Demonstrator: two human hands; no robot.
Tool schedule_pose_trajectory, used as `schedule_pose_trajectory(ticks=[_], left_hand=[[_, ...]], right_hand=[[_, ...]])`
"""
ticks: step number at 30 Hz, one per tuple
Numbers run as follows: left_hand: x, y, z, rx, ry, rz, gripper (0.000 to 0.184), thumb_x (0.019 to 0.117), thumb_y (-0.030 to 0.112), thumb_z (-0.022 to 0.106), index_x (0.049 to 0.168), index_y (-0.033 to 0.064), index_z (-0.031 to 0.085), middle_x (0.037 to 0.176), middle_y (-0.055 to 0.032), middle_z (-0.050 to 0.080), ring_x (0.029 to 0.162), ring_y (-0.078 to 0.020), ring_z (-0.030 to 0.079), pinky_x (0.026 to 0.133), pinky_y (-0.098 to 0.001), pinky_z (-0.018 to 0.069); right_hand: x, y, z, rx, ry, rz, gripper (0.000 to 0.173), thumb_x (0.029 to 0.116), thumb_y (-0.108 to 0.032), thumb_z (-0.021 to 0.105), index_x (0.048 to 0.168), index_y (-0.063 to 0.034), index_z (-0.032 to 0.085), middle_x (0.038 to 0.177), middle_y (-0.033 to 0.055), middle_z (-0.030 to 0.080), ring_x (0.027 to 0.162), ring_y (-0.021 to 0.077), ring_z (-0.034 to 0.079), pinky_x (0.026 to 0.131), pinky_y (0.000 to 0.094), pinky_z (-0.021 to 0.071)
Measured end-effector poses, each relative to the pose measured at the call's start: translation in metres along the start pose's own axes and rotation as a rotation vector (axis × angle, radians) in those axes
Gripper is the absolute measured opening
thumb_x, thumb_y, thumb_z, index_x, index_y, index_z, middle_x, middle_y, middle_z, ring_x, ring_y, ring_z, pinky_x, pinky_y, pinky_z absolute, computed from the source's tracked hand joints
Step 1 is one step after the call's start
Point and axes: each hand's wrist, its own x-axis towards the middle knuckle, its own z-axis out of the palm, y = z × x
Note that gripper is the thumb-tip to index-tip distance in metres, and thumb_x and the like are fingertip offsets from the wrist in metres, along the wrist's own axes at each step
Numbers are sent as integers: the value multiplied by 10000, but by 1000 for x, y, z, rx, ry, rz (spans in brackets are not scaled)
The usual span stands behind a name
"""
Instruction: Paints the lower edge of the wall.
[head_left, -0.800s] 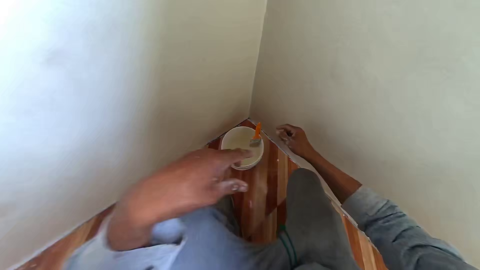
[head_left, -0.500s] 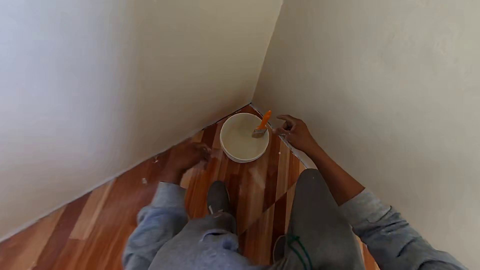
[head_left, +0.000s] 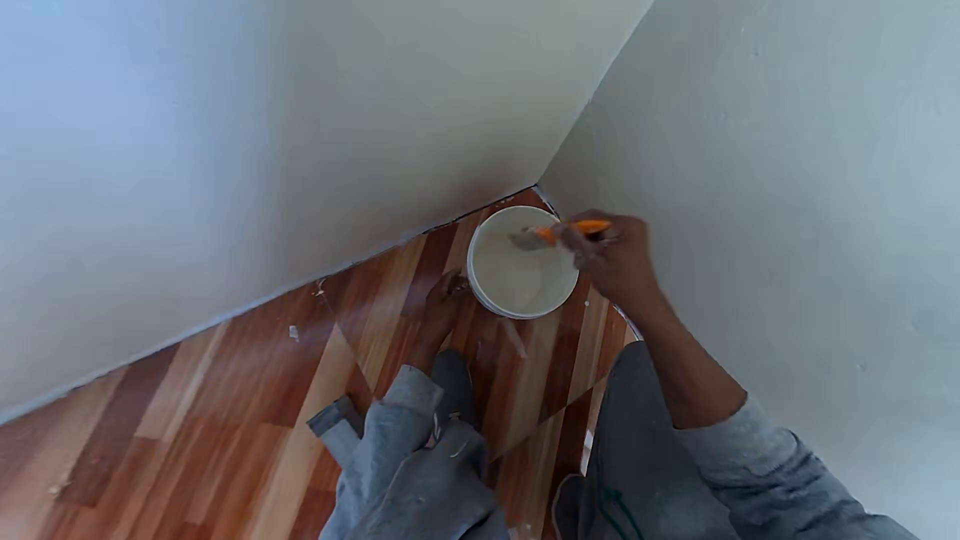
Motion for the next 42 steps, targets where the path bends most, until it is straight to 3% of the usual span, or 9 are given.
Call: schedule_pose_trajectory(ticks=[7, 10, 14, 19, 24, 29, 34, 37, 42], left_hand=[[4, -26, 30, -87, 70, -53, 211, 1028, 121, 583, 1183, -21, 602, 971, -133, 688, 839, -186, 703, 796, -375, 616], [0, -26, 36, -46, 75, -104, 249, 1039, 153, 572, 1221, -17, 560, 1004, -162, 660, 831, -226, 701, 767, -420, 625], [-7, -22, 39, -114, 18, -127, 340, 1015, 120, 613, 1303, -20, 500, 1095, -177, 659, 865, -227, 723, 754, -403, 641], [-13, 2, 45, -218, 86, -216, 158, 1012, 63, 580, 1118, -51, 559, 923, -146, 669, 773, -198, 718, 727, -362, 636], [-11, -8, 55, -334, 116, -214, 151, 1042, 92, 525, 1071, -42, 590, 887, -138, 688, 718, -203, 724, 650, -369, 641], [-26, -11, 51, -586, 139, -235, 246, 972, -32, 533, 1215, -62, 562, 983, -188, 704, 787, -264, 736, 657, -421, 644], [-44, -6, 32, -646, 235, -163, 161, 934, -97, 511, 1068, -43, 581, 883, -122, 698, 729, -226, 713, 644, -402, 631], [-54, -2, 13, -594, 285, -138, 148, 932, -107, 476, 947, 9, 565, 791, -84, 684, 664, -189, 692, 592, -358, 607], [-58, -13, 2, -632, 426, -129, 147, 1031, 56, 458, 1031, 21, 600, 760, -88, 673, 621, -169, 659, 538, -314, 562]], right_hand=[[16, 42, 87, -296, -269, 60, 181, 1017, -248, 667, 1015, -79, 733, 821, 109, 682, 690, 264, 658, 620, 495, 557], [15, 53, 101, -423, -412, 9, 188, 996, -196, 682, 1106, -58, 749, 986, 167, 716, 885, 354, 704, 767, 564, 582], [20, 56, 82, -375, -423, -29, 127, 992, -173, 688, 1018, -67, 753, 854, 130, 713, 738, 286, 690, 682, 514, 576], [21, 53, 68, -315, -277, -77, 89, 980, -135, 695, 992, -75, 760, 826, 79, 705, 679, 192, 661, 629, 417, 568], [24, 64, 100, -434, -490, -65, 170, 976, -136, 683, 1101, -47, 758, 967, 165, 716, 877, 344, 704, 786, 560, 582], [21, 37, 79, -376, -511, -117, 116, 980, -136, 679, 999, -50, 754, 828, 102, 699, 712, 236, 673, 674, 448, 575], [7, 15, 38, -116, -310, -12, 111, 988, -130, 688, 1057, -84, 761, 801, 30, 718, 610, 101, 640, 577, 299, 563], [-3, 6, 22, 94, -266, 103, 139, 997, -149, 692, 1103, -96, 765, 741, 19, 710, 540, 91, 611, 501, 247, 529], [-24, 11, 16, 367, -269, 152, 190, 1015, -155, 658, 1138, -50, 757, 791, 94, 731, 586, 166, 655, 547, 279, 576]])
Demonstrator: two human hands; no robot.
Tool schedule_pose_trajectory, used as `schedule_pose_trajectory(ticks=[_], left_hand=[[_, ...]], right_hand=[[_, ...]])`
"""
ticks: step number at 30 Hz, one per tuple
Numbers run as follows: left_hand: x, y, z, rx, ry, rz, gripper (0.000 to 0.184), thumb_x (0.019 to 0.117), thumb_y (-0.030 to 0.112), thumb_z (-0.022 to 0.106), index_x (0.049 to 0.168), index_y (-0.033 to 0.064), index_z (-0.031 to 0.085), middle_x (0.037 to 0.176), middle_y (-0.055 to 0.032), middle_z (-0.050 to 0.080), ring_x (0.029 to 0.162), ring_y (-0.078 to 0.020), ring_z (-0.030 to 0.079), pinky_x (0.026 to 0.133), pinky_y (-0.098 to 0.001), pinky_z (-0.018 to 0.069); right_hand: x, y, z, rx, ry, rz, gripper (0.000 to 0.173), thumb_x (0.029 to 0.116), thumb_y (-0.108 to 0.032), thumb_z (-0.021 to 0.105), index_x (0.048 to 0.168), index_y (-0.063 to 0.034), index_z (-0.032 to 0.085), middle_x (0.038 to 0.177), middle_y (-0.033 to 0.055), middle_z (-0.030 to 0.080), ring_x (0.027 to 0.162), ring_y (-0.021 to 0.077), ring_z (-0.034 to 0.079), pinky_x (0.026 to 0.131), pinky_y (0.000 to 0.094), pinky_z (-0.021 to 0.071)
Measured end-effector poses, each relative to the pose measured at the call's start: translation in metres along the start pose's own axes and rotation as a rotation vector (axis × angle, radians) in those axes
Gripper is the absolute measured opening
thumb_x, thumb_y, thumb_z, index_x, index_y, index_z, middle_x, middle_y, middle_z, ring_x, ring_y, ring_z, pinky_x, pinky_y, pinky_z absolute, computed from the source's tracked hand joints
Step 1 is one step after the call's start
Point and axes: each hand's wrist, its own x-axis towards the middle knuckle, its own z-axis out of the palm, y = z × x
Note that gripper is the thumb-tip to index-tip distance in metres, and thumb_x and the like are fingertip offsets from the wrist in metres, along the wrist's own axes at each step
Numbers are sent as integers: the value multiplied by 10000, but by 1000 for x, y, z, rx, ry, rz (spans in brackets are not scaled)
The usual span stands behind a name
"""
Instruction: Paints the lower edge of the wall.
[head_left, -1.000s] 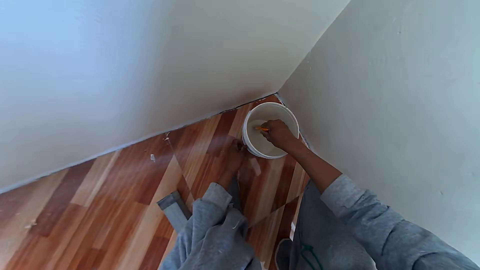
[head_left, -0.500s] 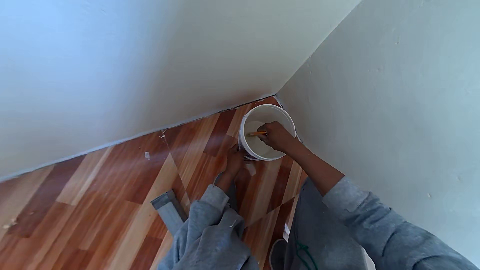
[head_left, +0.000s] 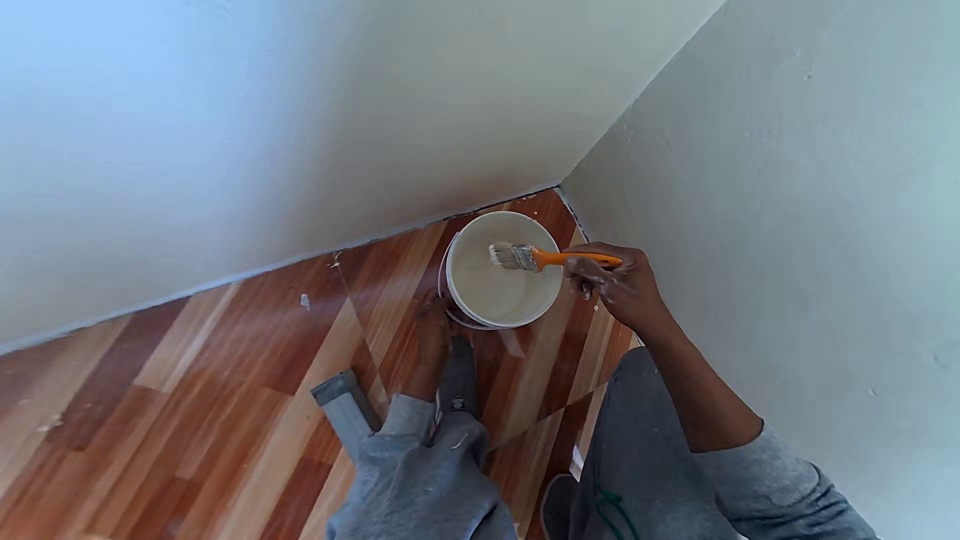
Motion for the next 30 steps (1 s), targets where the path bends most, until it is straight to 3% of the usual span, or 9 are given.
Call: schedule_pose_trajectory(ticks=[2, 5, 10, 15, 18, 21, 24, 27, 30], left_hand=[[4, -7, 0, 14, 15, 39, 163, 1058, 97, 440, 991, 36, 575, 743, -70, 651, 622, -160, 649, 558, -313, 563], [7, -13, 1, 57, 39, 49, 183, 1084, 119, 431, 1027, 19, 573, 810, -101, 665, 702, -192, 682, 631, -356, 597], [7, -17, 1, 29, 80, 76, 253, 1093, 149, 430, 986, 3, 607, 762, -72, 660, 672, -165, 678, 607, -332, 597], [4, -11, -4, 53, 81, 183, 328, 1092, 167, 409, 969, -6, 660, 765, -41, 676, 669, -129, 666, 631, -311, 587], [3, -8, -4, 59, 93, 185, 337, 1099, 178, 417, 946, 2, 660, 755, -35, 674, 658, -123, 666, 615, -301, 590], [-1, -9, -5, 82, 74, 194, 321, 1091, 160, 408, 948, 12, 655, 755, -19, 664, 666, -109, 657, 624, -286, 581], [-4, -11, -6, 104, 44, 165, 294, 1079, 112, 392, 971, 4, 644, 759, -14, 670, 680, -103, 668, 644, -291, 592], [-4, -11, -9, 102, 21, 138, 290, 1081, 105, 399, 1002, -17, 650, 801, -48, 694, 724, -134, 694, 676, -320, 612], [-3, -6, -10, 106, 58, 195, 314, 1079, 143, 423, 889, 31, 648, 744, -13, 657, 685, -99, 648, 668, -285, 573]], right_hand=[[-6, 6, 0, 134, 24, 42, 197, 1023, -137, 631, 1124, -12, 744, 834, 132, 744, 615, 189, 684, 575, 302, 601], [-14, 15, 0, 287, 103, 88, 198, 1034, -105, 592, 1065, 21, 741, 811, 157, 733, 599, 193, 684, 568, 299, 603], [-34, 42, -7, 490, 229, 293, 256, 1062, -130, 532, 1030, 53, 707, 806, 170, 731, 585, 166, 670, 546, 272, 573], [-51, 88, -12, 619, 290, 540, 221, 1070, -161, 531, 1140, 22, 633, 848, 101, 677, 615, 109, 609, 544, 221, 516], [-60, 107, -19, 574, 202, 513, 204, 1007, -105, 637, 1158, 30, 662, 877, 100, 679, 654, 107, 612, 578, 219, 525], [-65, 112, -27, 233, -47, 420, 281, 965, -159, 726, 1201, -7, 729, 914, 76, 747, 750, 134, 691, 676, 272, 589], [-64, 108, -20, 119, -219, 342, 209, 977, -150, 694, 1127, -5, 702, 892, 63, 741, 771, 152, 718, 742, 310, 619], [-64, 101, -7, 170, -209, 293, 138, 988, -74, 629, 1095, 11, 609, 903, 98, 725, 743, 188, 719, 691, 324, 623], [-66, 102, -1, 72, -98, 160, 271, 1002, -103, 571, 1246, -1, 628, 943, 61, 702, 726, 124, 642, 653, 267, 553]])
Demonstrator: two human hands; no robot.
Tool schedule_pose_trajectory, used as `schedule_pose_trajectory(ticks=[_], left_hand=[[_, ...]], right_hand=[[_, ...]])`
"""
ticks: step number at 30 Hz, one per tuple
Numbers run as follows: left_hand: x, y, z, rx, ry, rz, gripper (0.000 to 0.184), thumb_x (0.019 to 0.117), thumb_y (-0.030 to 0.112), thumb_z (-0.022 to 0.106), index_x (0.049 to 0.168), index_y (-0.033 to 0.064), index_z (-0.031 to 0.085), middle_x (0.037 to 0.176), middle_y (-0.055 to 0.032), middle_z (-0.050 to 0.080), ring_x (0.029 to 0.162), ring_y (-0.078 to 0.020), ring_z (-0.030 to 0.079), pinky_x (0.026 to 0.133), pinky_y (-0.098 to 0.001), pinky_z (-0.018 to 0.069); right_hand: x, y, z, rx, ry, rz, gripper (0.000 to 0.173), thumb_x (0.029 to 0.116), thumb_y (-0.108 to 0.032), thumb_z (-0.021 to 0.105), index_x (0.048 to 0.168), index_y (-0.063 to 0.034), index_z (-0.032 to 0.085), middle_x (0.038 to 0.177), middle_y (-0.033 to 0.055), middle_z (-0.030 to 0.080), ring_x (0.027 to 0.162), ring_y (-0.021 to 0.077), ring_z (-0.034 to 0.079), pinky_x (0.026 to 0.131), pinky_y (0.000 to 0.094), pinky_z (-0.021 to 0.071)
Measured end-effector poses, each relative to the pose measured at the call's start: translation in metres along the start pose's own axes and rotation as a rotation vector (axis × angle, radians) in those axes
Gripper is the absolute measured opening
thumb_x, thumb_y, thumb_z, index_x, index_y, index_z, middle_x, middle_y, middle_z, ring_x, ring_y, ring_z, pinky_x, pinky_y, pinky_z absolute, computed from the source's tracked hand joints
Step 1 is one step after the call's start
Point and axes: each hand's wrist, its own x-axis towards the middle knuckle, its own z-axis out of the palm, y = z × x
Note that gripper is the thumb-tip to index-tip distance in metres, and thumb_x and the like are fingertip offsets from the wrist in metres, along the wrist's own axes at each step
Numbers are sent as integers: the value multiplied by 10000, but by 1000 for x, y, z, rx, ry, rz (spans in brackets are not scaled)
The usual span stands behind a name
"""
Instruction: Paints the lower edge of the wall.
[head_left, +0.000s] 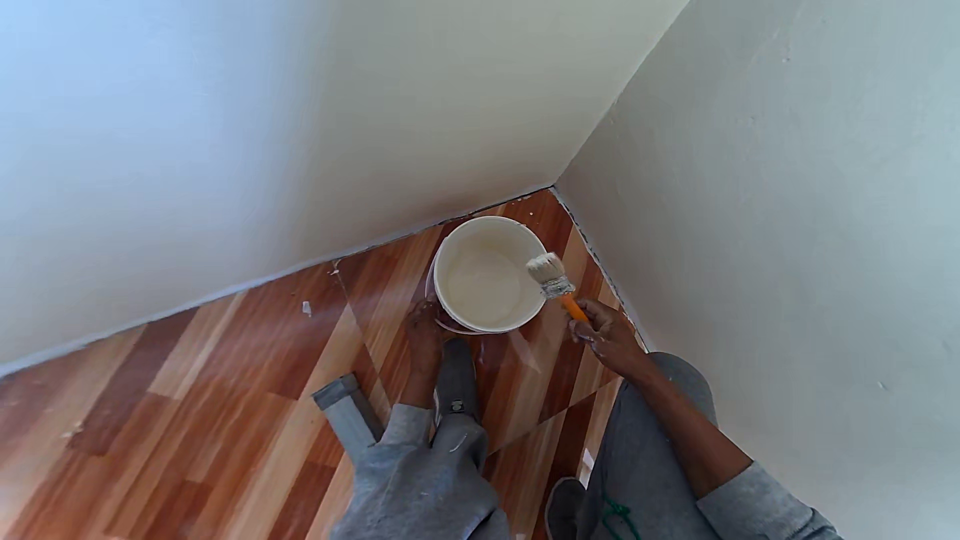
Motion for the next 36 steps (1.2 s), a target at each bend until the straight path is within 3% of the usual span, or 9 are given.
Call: schedule_pose_trajectory(ticks=[4, 8, 11, 16, 22, 26, 33, 36], left_hand=[[2, 1, -6, -13, 22, 27, 373, 1096, 207, 417, 908, 17, 678, 850, -63, 716, 798, -142, 699, 741, -332, 595], [-1, 0, -7, -37, 49, 36, 372, 1086, 191, 427, 878, 16, 680, 869, -72, 721, 854, -152, 702, 790, -340, 591], [-4, 4, -6, -33, 101, 19, 375, 1086, 175, 420, 818, 48, 650, 798, -41, 687, 782, -130, 688, 721, -319, 597], [-3, 11, -14, -41, 78, 76, 431, 1074, 150, 385, 706, 114, 607, 657, 34, 630, 622, -72, 623, 624, -271, 558], [-10, 22, -27, -85, 89, 45, 412, 1075, 163, 399, 734, 99, 621, 692, 1, 660, 651, -104, 657, 621, -293, 583], [-13, 28, -37, -127, 94, 60, 403, 1079, 166, 364, 823, 72, 661, 802, -31, 718, 764, -143, 710, 699, -332, 615], [-20, 31, -59, -148, 107, 128, 408, 1068, 157, 376, 805, 75, 677, 772, -15, 696, 742, -114, 683, 708, -305, 593], [-30, 47, -75, -176, 189, 104, 416, 1081, 179, 386, 799, 81, 676, 739, -3, 684, 712, -100, 674, 696, -305, 594]], right_hand=[[2, -7, 5, -44, 112, -138, 337, 1036, -162, 523, 1286, 15, 663, 990, 61, 695, 805, 98, 622, 729, 250, 533], [2, -12, 15, -50, 216, -187, 309, 968, -144, 663, 1229, 20, 682, 1125, 101, 709, 1000, 140, 689, 884, 285, 593], [5, -14, 17, -49, 292, -244, 206, 900, -73, 751, 1083, 4, 695, 996, 75, 720, 906, 139, 701, 817, 285, 612], [15, -19, 16, -180, 320, -325, 210, 922, -114, 748, 1084, 11, 700, 981, 65, 726, 877, 99, 703, 811, 257, 613], [47, -34, 36, -275, 279, -543, 193, 905, -100, 697, 1063, 8, 726, 1058, 98, 714, 995, 148, 692, 892, 314, 606], [53, -43, 44, -318, 277, -614, 201, 879, -85, 709, 1058, 0, 738, 1086, 105, 714, 1044, 163, 684, 916, 319, 595], [61, -62, 74, -221, 221, -639, 240, 895, -128, 773, 1088, 5, 722, 1118, 84, 695, 1073, 142, 668, 937, 298, 585], [62, -79, 80, -162, 199, -672, 256, 897, -123, 769, 1121, -12, 715, 1138, 55, 685, 1090, 142, 660, 959, 323, 580]])
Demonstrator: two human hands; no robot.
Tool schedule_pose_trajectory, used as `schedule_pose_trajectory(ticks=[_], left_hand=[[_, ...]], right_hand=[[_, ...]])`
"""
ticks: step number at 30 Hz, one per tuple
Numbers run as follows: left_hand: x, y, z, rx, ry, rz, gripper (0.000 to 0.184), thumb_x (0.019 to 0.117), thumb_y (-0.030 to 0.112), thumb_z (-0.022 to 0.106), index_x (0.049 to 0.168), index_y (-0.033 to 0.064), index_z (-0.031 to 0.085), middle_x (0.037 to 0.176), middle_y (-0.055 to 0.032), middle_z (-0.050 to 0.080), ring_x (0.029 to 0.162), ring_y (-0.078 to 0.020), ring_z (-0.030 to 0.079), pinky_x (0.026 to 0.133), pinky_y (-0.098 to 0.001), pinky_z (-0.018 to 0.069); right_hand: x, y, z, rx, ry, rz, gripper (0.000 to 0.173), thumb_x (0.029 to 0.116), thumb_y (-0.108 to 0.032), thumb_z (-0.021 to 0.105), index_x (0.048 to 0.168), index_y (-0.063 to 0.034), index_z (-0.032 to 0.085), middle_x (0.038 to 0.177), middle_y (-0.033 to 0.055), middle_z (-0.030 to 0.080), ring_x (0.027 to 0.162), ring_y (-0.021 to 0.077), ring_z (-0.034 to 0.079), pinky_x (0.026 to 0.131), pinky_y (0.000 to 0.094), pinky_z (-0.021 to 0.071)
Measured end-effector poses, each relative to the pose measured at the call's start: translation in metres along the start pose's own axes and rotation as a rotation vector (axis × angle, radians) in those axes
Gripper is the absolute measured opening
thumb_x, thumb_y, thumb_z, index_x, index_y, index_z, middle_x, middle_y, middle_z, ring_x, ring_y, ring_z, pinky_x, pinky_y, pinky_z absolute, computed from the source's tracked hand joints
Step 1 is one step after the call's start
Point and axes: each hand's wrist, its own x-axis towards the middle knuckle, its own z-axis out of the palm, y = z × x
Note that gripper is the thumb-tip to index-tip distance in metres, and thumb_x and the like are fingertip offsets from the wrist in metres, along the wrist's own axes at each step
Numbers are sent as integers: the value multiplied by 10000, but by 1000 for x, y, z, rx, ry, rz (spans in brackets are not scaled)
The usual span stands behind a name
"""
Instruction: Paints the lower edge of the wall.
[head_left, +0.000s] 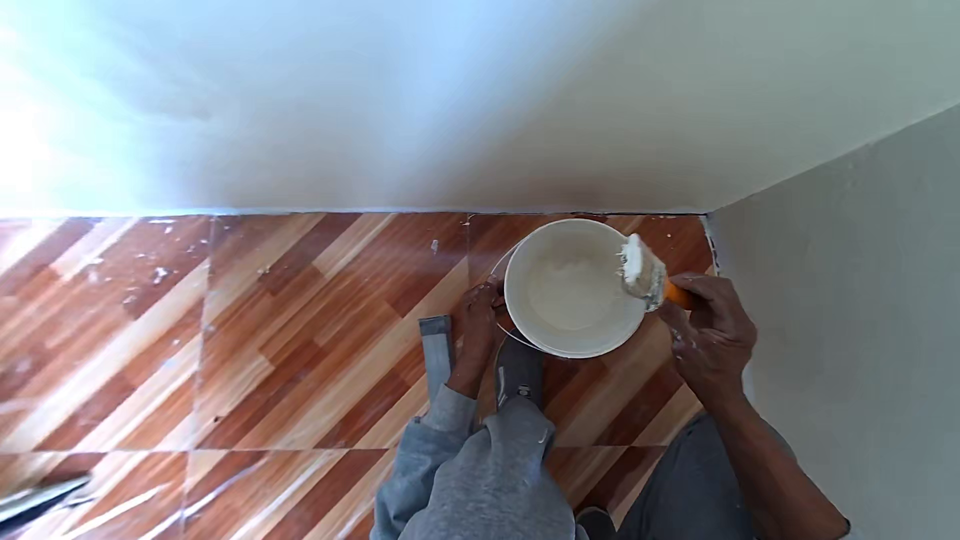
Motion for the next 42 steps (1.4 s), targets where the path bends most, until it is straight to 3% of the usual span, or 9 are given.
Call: schedule_pose_trajectory(ticks=[5, 11, 15, 19, 26, 31, 33, 35, 42], left_hand=[[-3, 53, -64, 26, 135, 90, 338, 1078, 226, 419, 1063, 66, 716, 954, -35, 751, 874, -126, 718, 799, -375, 617], [0, 102, -168, 135, 455, 185, 321, 1090, 311, 385, 1130, 123, 643, 1008, 6, 714, 945, -130, 697, 871, -416, 590], [6, 99, -222, 79, 459, 287, 333, 1085, 315, 387, 1209, 138, 640, 1135, 7, 710, 1093, -148, 672, 992, -437, 545], [-5, 80, -269, -4, 511, 301, 334, 1097, 290, 347, 1230, 146, 616, 1123, 15, 703, 1072, -144, 673, 993, -425, 539], [-28, 6, -380, -21, 684, 296, 233, 1068, 306, 482, 1167, 152, 626, 1001, 1, 696, 929, -166, 696, 843, -412, 598], [-46, 15, -352, -9, 824, 261, 266, 1089, 365, 448, 1073, 167, 626, 925, 11, 687, 838, -170, 699, 737, -406, 610], [-50, 18, -331, -15, 834, 261, 362, 1111, 360, 351, 1184, 124, 615, 1077, -34, 707, 995, -205, 704, 832, -458, 601], [-52, 8, -323, 0, 873, 225, 388, 1110, 391, 291, 1153, 140, 584, 1047, -6, 669, 999, -179, 677, 858, -451, 577], [-61, -21, -319, 20, 858, 189, 424, 1095, 421, 351, 1374, 142, 509, 1225, -32, 648, 1073, -214, 672, 875, -465, 586]], right_hand=[[31, -21, -2, -4, 88, -78, 279, 918, -140, 755, 1175, -54, 687, 1149, -3, 677, 1035, 104, 672, 932, 313, 594], [63, 2, -23, -236, 41, -165, 279, 970, -145, 707, 1214, -14, 677, 1155, 77, 665, 1014, 119, 667, 882, 299, 591], [75, 36, -14, -428, -111, -162, 262, 982, -153, 699, 1201, -9, 693, 1145, 162, 694, 1003, 215, 692, 875, 379, 601], [79, 78, 21, -579, -315, -172, 239, 996, -126, 640, 1197, -15, 705, 1128, 180, 698, 1035, 300, 685, 900, 470, 576], [96, 97, 87, -859, -521, -236, 259, 1005, -117, 577, 1215, -58, 718, 1084, 162, 692, 1004, 352, 692, 752, 520, 583], [109, 87, 117, -1081, -681, -290, 230, 1026, -131, 553, 1164, -32, 709, 1106, 172, 684, 950, 379, 705, 656, 540, 570], [113, 87, 120, -1140, -710, -276, 198, 1013, -110, 565, 1114, -8, 702, 1097, 188, 679, 937, 397, 706, 644, 551, 568], [116, 89, 117, -1193, -720, -248, 182, 1007, -93, 563, 1072, 11, 698, 1088, 206, 678, 916, 412, 709, 637, 563, 565], [118, 99, 81, -1372, -727, 71, 245, 1022, -125, 515, 1153, -5, 685, 1230, 215, 646, 951, 444, 696, 701, 630, 560]])
